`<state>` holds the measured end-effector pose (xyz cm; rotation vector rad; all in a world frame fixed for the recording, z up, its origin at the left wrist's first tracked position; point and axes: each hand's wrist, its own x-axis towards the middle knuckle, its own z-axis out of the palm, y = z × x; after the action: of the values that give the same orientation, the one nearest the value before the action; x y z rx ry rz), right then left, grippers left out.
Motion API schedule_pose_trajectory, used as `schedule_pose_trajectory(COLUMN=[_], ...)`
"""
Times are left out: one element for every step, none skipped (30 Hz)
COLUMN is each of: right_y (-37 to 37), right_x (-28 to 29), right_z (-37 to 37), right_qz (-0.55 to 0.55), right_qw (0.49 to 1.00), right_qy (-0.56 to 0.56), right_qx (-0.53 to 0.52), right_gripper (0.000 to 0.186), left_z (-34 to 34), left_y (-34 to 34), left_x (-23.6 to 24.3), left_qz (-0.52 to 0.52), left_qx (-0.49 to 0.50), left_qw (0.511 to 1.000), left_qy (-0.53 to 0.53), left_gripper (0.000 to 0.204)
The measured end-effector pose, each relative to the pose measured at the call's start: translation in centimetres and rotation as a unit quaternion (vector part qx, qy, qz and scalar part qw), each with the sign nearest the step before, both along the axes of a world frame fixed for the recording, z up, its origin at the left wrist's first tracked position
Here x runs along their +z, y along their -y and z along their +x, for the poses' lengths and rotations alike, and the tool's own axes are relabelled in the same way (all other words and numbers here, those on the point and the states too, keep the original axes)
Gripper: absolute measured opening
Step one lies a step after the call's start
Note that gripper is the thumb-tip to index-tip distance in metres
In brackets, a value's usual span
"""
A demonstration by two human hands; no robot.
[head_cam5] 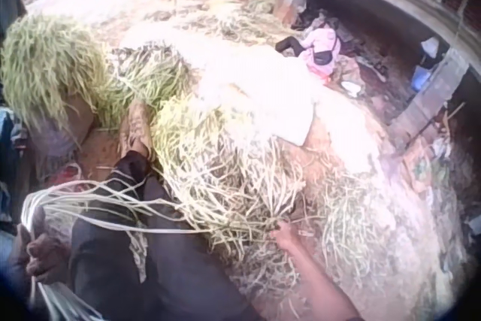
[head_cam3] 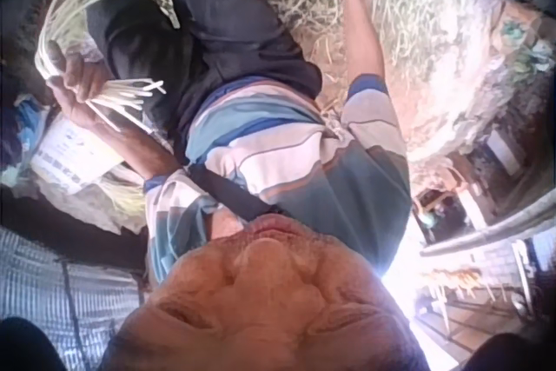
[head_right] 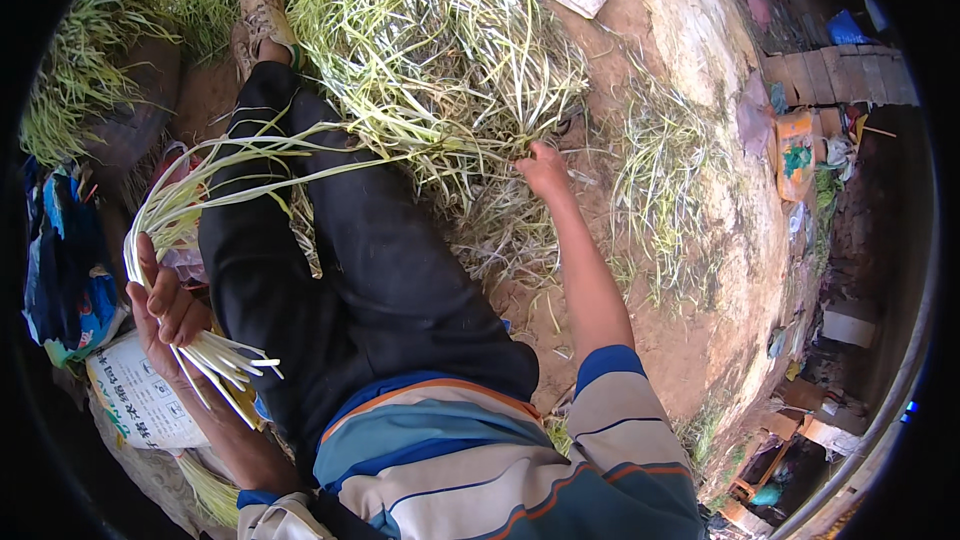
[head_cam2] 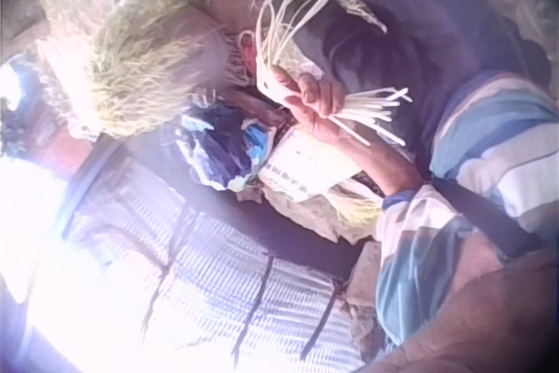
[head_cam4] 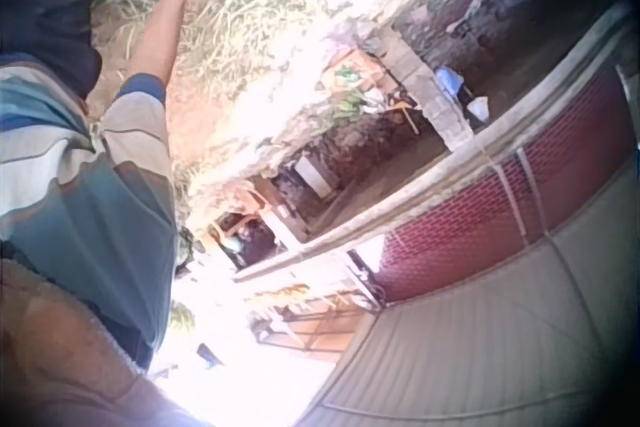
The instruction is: The person sits on the ground and peels the outer layers off long, thin, white plant stems by hand. They hold a bundle in the left hand and strip each stem individually with the right hand, discarding the peelings onto the floor.
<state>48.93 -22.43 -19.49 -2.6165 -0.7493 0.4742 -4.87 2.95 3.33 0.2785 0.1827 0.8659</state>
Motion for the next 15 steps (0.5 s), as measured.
schedule_pose_trajectory(right_y=[-0.6,-1.0,-1.0,-1.0,-0.9,-0.6,-0.2,0.2,0.6,1.0,1.3,1.7,1.9,1.9,1.9], right_x=[-0.4,-0.7,-0.8,-0.7,-0.2,0.6,1.5,2.6,4.0,5.4,6.8,8.2,9.5,10.4,11.1], right_z=[0.0,-0.2,-0.6,-1.0,-1.3,-1.5,-1.8,-2.1,-2.3,-2.8,-3.6,-4.4,-5.2,-6.1,-6.9], right_qz=[-0.06,-0.107,-0.097,-0.085,-0.07,-0.063,-0.056,0.011,0.078,0.117,0.237,0.328,0.434,0.417,0.419], right_qw=[0.997,0.99,0.987,0.984,0.985,0.984,0.983,0.983,0.978,0.973,0.941,0.902,0.846,0.849,0.845], right_qy=[-0.054,-0.093,-0.125,-0.154,-0.157,-0.162,-0.168,-0.179,-0.188,-0.189,-0.227,-0.255,-0.288,-0.292,-0.304], right_qx=[-0.006,0.0,-0.007,-0.014,-0.019,-0.028,-0.038,-0.039,-0.041,-0.067,-0.08,-0.116,-0.119,-0.141,-0.133], right_gripper=[0.031,0.04,0.035,0.031,0.029,0.027,0.025,0.024,0.023,0.022,0.02,0.017,0.014,0.012,0.01], left_z=[-0.1,-0.4,-0.7,-1.0,-1.4,-1.8,-2.0,-2.1,-2.0,-1.7,-1.1,-0.1,1.1,2.4,3.7], left_y=[-0.3,-0.6,-1.1,-1.6,-1.9,-2.2,-2.6,-2.8,-2.9,-2.8,-3.0,-2.6,-2.1,-1.4,-0.8], left_x=[0.7,1.5,2.2,2.8,3.4,3.7,3.8,3.5,3.1,2.5,1.5,0.2,-1.1,-2.4,-3.6], left_qz=[0.018,0.03,0.052,0.059,0.077,0.088,0.103,0.092,0.08,0.06,0.053,0.026,-0.001,-0.03,-0.049], left_qx=[0.016,0.029,0.032,0.029,0.044,0.059,0.05,0.061,0.071,0.079,0.063,0.076,0.078,0.066,0.043], left_qw=[1.0,0.999,0.998,0.998,0.996,0.994,0.993,0.994,0.994,0.995,0.997,0.996,0.995,0.995,0.993], left_qy=[-0.007,-0.01,-0.007,0.012,0.006,0.006,0.019,0.013,0.007,0.006,0.007,-0.023,-0.063,-0.076,-0.094], left_gripper=[0.057,0.057,0.057,0.056,0.056,0.055,0.055,0.054,0.054,0.054,0.054,0.052,0.049,0.047,0.044])
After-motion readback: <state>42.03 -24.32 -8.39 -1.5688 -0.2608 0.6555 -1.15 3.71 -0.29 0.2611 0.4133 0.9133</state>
